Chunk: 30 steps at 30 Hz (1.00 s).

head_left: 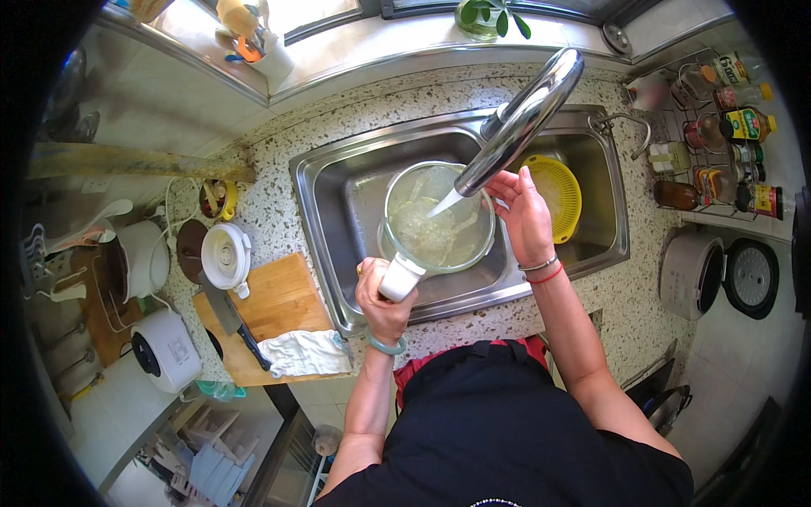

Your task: The person retrieves two bowls from a drawer, then pours a yellow liquid from a blender jar into each bowl. They carry the bowls to a dining table, return to the kitchen, and rinse the blender jar under the tap.

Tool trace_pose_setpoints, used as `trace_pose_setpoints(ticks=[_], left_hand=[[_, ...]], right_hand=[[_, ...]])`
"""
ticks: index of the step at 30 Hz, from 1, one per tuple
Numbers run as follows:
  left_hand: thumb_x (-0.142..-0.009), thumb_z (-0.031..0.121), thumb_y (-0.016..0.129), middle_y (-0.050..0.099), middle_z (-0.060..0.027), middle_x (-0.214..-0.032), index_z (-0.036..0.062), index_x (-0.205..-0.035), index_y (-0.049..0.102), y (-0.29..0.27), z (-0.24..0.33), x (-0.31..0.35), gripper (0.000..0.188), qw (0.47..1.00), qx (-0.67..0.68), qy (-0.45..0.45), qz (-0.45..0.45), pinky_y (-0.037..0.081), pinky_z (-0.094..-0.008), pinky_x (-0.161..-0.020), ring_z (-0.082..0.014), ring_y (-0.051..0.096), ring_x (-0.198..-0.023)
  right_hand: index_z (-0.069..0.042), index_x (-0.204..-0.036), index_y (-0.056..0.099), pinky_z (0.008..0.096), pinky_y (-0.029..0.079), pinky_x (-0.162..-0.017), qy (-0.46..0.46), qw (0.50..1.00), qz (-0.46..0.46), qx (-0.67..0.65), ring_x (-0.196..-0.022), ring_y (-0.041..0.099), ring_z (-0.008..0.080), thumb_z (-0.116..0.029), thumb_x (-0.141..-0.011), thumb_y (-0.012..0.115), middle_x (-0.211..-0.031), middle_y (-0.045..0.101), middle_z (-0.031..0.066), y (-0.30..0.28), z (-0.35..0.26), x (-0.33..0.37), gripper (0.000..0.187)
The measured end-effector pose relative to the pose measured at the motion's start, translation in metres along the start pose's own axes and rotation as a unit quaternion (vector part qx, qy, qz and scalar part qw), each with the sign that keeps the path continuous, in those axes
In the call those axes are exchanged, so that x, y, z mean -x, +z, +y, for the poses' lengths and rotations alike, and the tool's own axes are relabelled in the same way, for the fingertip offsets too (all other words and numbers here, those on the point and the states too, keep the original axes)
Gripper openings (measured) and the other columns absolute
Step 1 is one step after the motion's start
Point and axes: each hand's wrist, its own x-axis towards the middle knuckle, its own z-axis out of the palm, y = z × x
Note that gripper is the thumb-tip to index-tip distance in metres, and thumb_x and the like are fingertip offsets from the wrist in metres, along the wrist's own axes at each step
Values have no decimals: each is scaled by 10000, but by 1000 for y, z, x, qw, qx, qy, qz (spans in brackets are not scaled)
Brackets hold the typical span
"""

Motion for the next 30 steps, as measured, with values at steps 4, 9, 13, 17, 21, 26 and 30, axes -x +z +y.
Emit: trace_pose_setpoints(ticks=[4, 9, 13, 17, 21, 26, 30], left_hand=[[-554, 29, 692, 498, -82, -693, 38, -704, 510, 1, 1, 0, 237, 1000, 8, 3, 4, 390, -345, -705, -265, 488, -705], [-556, 32, 693, 495, -81, -687, 39, -700, 505, 0, -1, 1, 237, 1000, 9, 4, -3, 389, -346, -702, -264, 487, -705], [-556, 35, 694, 494, -80, -687, 40, -697, 504, 0, 0, 1, 237, 1000, 6, 3, -7, 388, -347, -705, -263, 486, -704], [-554, 35, 692, 494, -79, -687, 41, -696, 504, 0, -2, 2, 236, 1000, -1, 6, -9, 386, -349, -706, -263, 485, -703], [-550, 36, 695, 492, -79, -686, 42, -697, 505, 0, -3, 3, 240, 1000, -1, 7, -6, 382, -350, -707, -263, 484, -704], [-543, 36, 700, 491, -78, -685, 42, -695, 503, -1, -8, 5, 250, 1000, -3, 6, -10, 379, -350, -713, -264, 484, -706], [-543, 35, 701, 491, -79, -685, 42, -694, 499, -1, -5, 4, 252, 1000, -5, 3, -12, 379, -350, -713, -266, 485, -706]], right_hand=[[-53, -1134, 621, 324, 400, -915, 1, 1000, 2, -2, -1028, 591, 151, -497, -1012, 376, -1116, 674, 78, -2, 0, 0, 522], [-58, -1113, 630, 325, 400, -915, 2, 1000, 5, -4, -1019, 592, 150, -495, -1011, 381, -1104, 677, 74, -2, 1, 0, 514], [-62, -1105, 633, 327, 402, -917, 2, 1000, 2, -6, -1019, 591, 151, -492, -1011, 384, -1102, 677, 73, -3, 1, 1, 506], [-63, -1102, 633, 326, 408, -920, 3, 1000, 5, -2, -1018, 591, 151, -489, -1012, 384, -1101, 676, 74, -3, 3, 1, 501], [-62, -1104, 634, 321, 412, -924, 6, 1000, 3, 3, -1018, 590, 150, -489, -1013, 381, -1102, 674, 74, -3, 6, 2, 505], [-60, -1105, 643, 318, 411, -925, 6, 1000, 8, 13, -1023, 586, 146, -493, -1014, 378, -1105, 671, 63, 0, 6, 2, 515], [-59, -1103, 645, 322, 409, -926, 9, 1000, 12, 15, -1033, 581, 145, -493, -1015, 374, -1111, 667, 58, -1, 6, 1, 519]])
